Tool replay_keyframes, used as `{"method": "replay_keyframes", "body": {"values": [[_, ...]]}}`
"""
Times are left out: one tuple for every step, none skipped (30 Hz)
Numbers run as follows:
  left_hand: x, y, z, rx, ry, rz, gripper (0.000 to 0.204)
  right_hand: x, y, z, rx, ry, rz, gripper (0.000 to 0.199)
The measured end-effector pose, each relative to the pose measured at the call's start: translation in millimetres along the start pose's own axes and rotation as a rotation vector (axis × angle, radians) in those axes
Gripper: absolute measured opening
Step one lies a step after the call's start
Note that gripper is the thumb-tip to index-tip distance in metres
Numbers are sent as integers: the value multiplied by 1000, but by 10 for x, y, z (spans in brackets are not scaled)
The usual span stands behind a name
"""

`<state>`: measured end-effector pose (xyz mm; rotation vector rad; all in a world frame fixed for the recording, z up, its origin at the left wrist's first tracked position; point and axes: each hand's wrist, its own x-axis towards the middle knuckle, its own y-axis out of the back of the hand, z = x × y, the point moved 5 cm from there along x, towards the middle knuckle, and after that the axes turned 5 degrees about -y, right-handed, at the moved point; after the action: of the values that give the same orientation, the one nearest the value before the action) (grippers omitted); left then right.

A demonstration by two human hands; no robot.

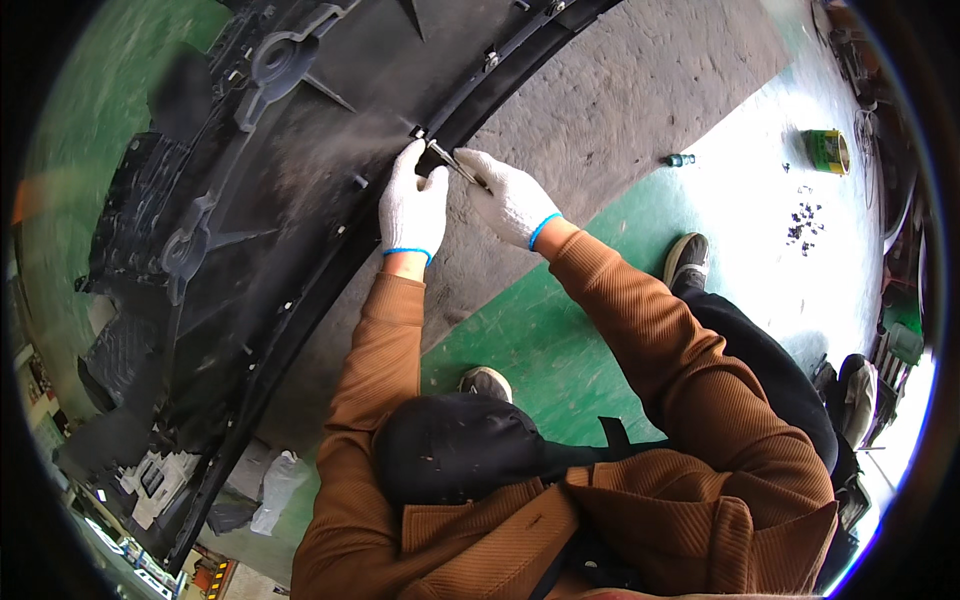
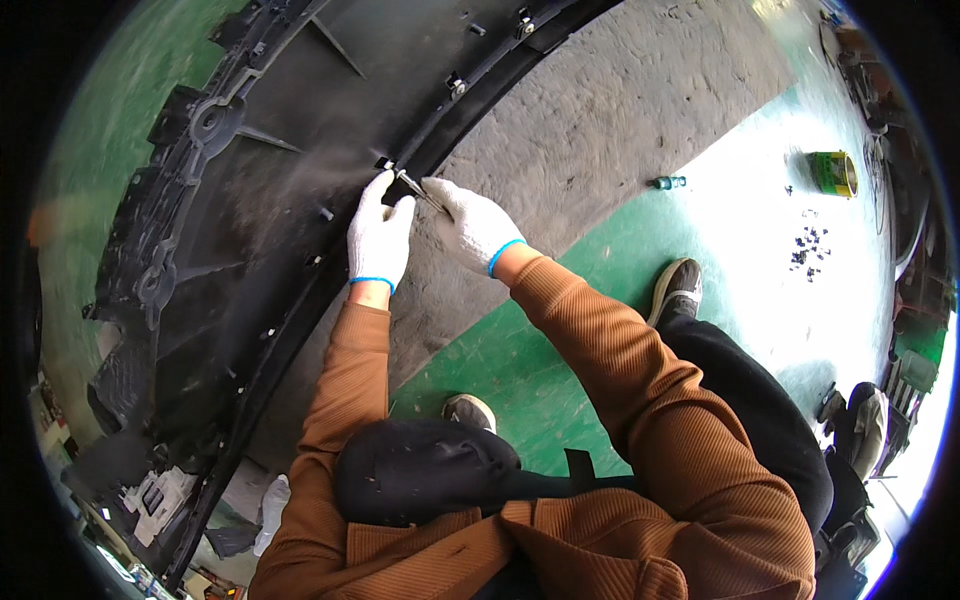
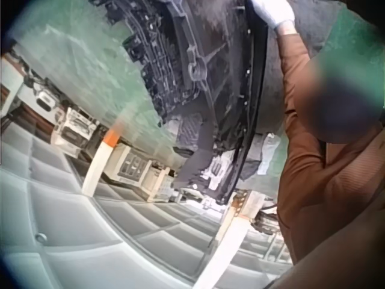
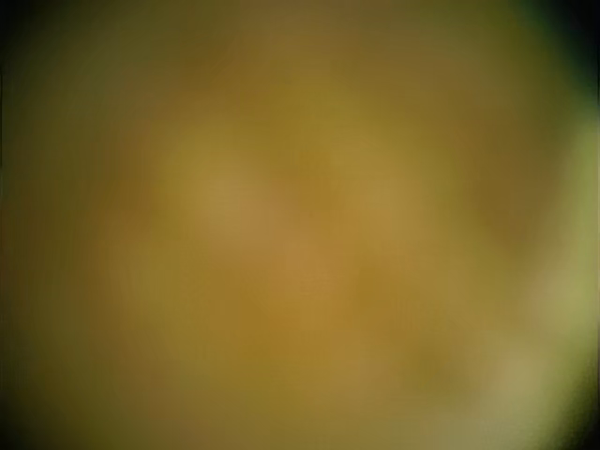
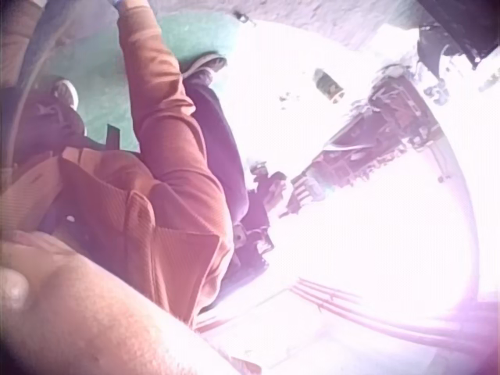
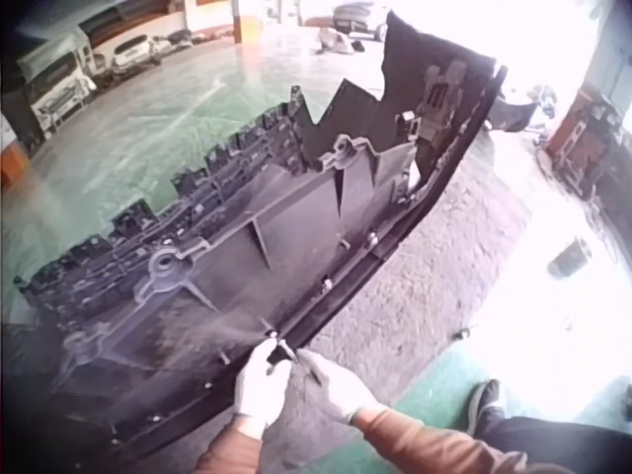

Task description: The person is assembling a car part, likely a bumper or trim piece, using a screwdriver to tighten screws. They are working on a large black plastic component, securing it with multiple screws.

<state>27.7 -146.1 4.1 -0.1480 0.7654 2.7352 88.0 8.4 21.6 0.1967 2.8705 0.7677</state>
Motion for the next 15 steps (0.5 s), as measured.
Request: {"method": "replay_keyframes", "body": {"values": [[6, 9, 37, 11, 4, -9, 52, 34, -12, -1, -41, 21, 0, 44], [13, 20, 72, 22, 8, -19, 51, 64, -19, -1, -81, 43, 1, 46], [13, 42, 77, 38, 17, -27, 51, 100, -34, -30, -116, 63, -2, 49], [22, 59, 69, 45, -14, -25, 53, 157, -68, -18, -159, 43, -44, 55], [26, 67, 55, 49, -16, -25, 53, 214, -84, -18, -170, 31, -70, 57], [29, 63, 48, 52, -20, -26, 52, 266, -89, -17, -183, 17, -94, 59], [29, 60, 39, 54, -24, -28, 51, 316, -96, -15, -195, 4, -117, 61], [26, 61, 23, 62, -30, -20, 51, 362, -105, -7, -230, -3, -143, 64], [26, 57, 34, 59, -26, -26, 50, 387, -102, 23, -241, 31, -134, 64], [26, 57, 53, 56, -23, -33, 50, 401, -100, 52, -253, 64, -125, 64], [25, 53, 67, 54, -20, -39, 50, 406, -103, 78, -264, 98, -115, 63], [24, 56, 63, 62, -7, -43, 50, 407, -109, 53, -294, 88, -122, 62], [22, 59, 58, 71, 5, -48, 50, 398, -118, 26, -325, 78, -128, 61], [22, 62, 54, 79, 17, -52, 50, 398, -125, -1, -355, 68, -134, 60], [19, 68, 57, 76, 11, -44, 51, 400, -134, -13, -361, 74, -132, 59]]}}
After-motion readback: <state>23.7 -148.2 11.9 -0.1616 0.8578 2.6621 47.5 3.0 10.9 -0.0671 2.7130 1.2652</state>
